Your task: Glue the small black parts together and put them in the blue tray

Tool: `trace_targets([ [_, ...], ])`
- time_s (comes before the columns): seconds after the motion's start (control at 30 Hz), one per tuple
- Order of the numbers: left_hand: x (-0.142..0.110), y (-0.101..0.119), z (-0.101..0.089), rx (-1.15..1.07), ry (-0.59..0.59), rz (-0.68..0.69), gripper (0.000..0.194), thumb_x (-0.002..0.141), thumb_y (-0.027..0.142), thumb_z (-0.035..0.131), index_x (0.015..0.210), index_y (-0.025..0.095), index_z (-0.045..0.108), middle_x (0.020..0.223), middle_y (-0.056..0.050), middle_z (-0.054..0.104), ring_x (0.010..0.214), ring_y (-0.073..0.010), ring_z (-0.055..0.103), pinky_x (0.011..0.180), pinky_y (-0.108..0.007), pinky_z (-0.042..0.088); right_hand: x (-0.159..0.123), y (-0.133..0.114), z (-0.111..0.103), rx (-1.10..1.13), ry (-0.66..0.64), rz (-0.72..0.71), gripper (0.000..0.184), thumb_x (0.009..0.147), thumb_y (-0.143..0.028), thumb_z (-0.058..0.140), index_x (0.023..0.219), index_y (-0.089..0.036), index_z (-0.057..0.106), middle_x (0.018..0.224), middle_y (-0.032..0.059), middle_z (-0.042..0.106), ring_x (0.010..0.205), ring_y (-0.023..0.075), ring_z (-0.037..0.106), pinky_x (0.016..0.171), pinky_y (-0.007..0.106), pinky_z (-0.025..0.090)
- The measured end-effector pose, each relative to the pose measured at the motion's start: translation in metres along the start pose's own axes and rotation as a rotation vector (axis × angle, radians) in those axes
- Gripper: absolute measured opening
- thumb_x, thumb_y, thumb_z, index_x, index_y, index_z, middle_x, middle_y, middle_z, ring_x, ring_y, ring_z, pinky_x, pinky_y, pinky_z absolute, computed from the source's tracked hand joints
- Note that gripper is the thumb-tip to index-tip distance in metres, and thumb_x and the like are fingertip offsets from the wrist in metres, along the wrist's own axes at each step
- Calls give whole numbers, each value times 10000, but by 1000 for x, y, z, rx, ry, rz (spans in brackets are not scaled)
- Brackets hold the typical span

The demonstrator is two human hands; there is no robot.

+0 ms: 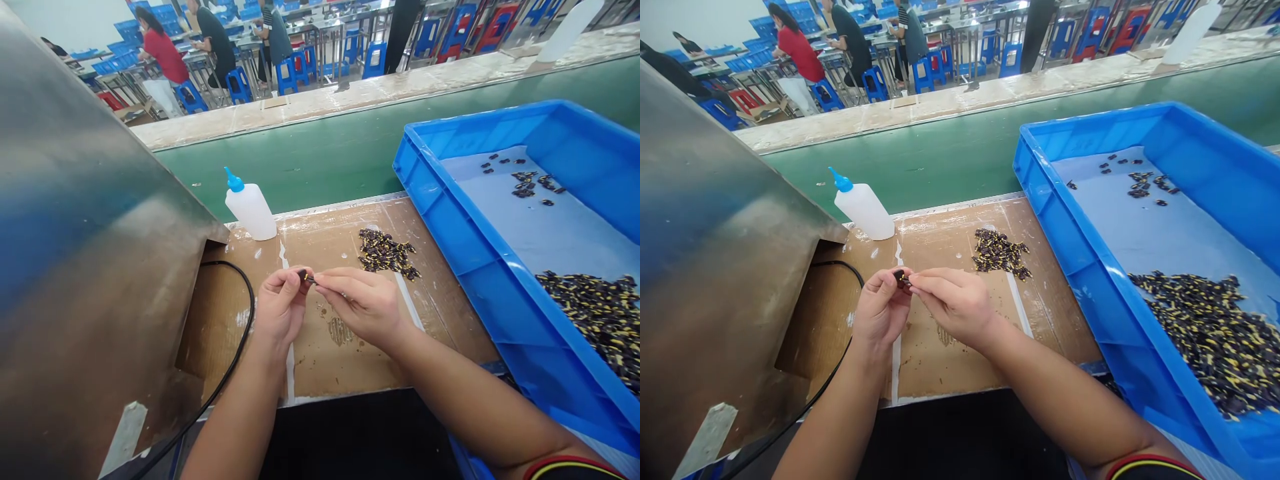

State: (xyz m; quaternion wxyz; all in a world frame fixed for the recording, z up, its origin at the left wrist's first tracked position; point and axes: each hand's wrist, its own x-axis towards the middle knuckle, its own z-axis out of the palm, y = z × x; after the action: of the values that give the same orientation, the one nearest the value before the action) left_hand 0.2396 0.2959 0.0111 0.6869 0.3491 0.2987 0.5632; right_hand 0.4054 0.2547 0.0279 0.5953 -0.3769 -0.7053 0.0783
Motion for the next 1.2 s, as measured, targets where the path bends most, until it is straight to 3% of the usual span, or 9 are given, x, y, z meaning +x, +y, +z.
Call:
trace_targets([
  [0.47, 0, -2, -1, 54, -4, 21, 269, 711, 429, 1005, 777, 246, 819, 911, -34, 805, 805, -114, 735, 800, -219, 617, 0, 0, -1, -46, -34, 51, 173, 1017, -171, 686, 1091, -282, 796, 1071, 23, 838, 911, 180, 815, 836, 332, 717],
  [0.77, -1, -5, 2, 103, 16, 94, 251, 725, 421, 997, 775, 251, 819, 935, -37, 810, 857, -135, 756, 827, -230, 620, -2, 2, -1, -65, -16, 9, 191, 1019, -156, 683, 1119, -277, 791, 1095, 35, 836, 944, 187, 815, 862, 340, 712],
  [1.03, -2, -9, 3, 44, 24, 46, 255, 717, 415, 1003, 802, 249, 829, 941, -36, 807, 822, -116, 734, 822, -222, 614, -6, 5, 2, -59, 23, -20, 206, 1017, -118, 675, 1141, -249, 776, 1096, 60, 833, 966, 179, 811, 876, 337, 714],
  [1.2, -3, -9, 6, 54, 37, 88, 244, 732, 405, 993, 793, 230, 834, 933, -60, 809, 835, -132, 747, 815, -214, 614, -6, 5, 2, -68, 33, -53, 185, 1004, -96, 689, 1132, -202, 771, 1096, 72, 830, 970, 173, 808, 874, 320, 708],
])
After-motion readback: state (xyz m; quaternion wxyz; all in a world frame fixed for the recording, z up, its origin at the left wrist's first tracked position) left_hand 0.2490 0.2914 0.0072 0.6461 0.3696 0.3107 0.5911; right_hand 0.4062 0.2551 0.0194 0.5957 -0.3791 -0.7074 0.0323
